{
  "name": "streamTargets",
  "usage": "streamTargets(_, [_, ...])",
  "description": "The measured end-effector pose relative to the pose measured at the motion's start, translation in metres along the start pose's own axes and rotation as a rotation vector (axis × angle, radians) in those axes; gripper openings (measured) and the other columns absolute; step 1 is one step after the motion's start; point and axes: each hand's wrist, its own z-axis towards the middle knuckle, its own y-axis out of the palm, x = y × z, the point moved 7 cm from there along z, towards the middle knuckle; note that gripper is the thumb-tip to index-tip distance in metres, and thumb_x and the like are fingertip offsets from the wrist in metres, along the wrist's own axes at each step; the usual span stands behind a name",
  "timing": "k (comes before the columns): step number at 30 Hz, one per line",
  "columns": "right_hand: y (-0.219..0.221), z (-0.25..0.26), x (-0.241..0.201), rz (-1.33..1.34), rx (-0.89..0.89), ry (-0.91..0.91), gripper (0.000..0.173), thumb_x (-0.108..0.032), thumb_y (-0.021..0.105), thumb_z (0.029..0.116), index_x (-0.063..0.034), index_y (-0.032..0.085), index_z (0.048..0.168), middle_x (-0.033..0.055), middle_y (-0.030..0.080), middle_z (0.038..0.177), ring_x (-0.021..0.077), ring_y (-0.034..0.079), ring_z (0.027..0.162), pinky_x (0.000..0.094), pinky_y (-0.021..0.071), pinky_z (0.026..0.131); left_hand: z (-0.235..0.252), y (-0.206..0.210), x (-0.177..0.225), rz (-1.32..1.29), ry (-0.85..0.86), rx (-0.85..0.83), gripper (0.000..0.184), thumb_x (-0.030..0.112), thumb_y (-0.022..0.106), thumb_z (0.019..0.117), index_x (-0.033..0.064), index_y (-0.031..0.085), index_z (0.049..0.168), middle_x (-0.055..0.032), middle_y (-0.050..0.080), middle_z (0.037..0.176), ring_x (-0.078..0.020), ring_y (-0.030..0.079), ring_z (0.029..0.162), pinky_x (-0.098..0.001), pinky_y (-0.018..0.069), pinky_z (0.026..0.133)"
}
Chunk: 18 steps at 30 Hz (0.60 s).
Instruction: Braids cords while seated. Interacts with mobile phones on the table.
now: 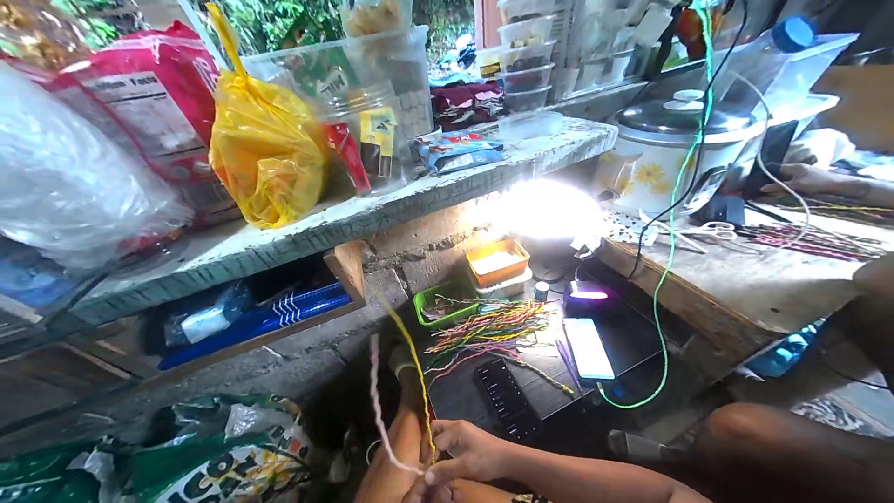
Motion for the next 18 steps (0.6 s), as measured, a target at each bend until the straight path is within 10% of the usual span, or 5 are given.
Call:
streamTargets(9, [-0.0070, -0.0034, 0.0019, -0.022, 0.121, 0.099, 0.033, -0.023, 0.070, 0.0946, 0.0067, 0.067, 0.081, 0.0160, 0.063, 0.105, 0.0175, 0.058, 0.104, 0.0314, 0.0463, 0.093, 0.0027, -0.0027, 0.0050, 0.164, 0.018, 0.166, 0.015, -0.003, 0.067, 0.0831, 0.0070, 0.061, 0.093, 0.0067, 0.066, 0.080, -0.0018, 0.064, 0.074, -0.0223, 0.0559, 0.070])
streamTargets(15, [-0.0068, -0.0042, 0.0009, -0.030, 0.046, 0.081, 0.035, -0.025, 0.069, 0.0964, 0.0068, 0.066, 0.082, 0.0143, 0.061, 0.103, 0.0150, 0.056, 0.101, 0.0298, 0.0452, 0.090, 0.0005, -0.0050, -0.0003, -0.078, 0.019, -0.029, 0.019, 0.037, 0.073, 0.0922, 0.0203, 0.073, 0.101, 0.0084, 0.074, 0.086, -0.0011, 0.068, 0.075, -0.0203, 0.0571, 0.074])
streamTargets(18, [-0.0058, -0.0047, -0.0026, -0.064, 0.021, 0.037, 0.036, -0.024, 0.069, 0.0970, 0.0086, 0.068, 0.083, 0.0176, 0.063, 0.103, 0.0187, 0.058, 0.102, 0.0322, 0.0466, 0.092, 0.0010, -0.0030, -0.0003, -0.100, 0.003, -0.027, 0.012, 0.029, 0.074, 0.0918, 0.0189, 0.075, 0.098, 0.0057, 0.075, 0.084, -0.0028, 0.069, 0.074, -0.0214, 0.0578, 0.073])
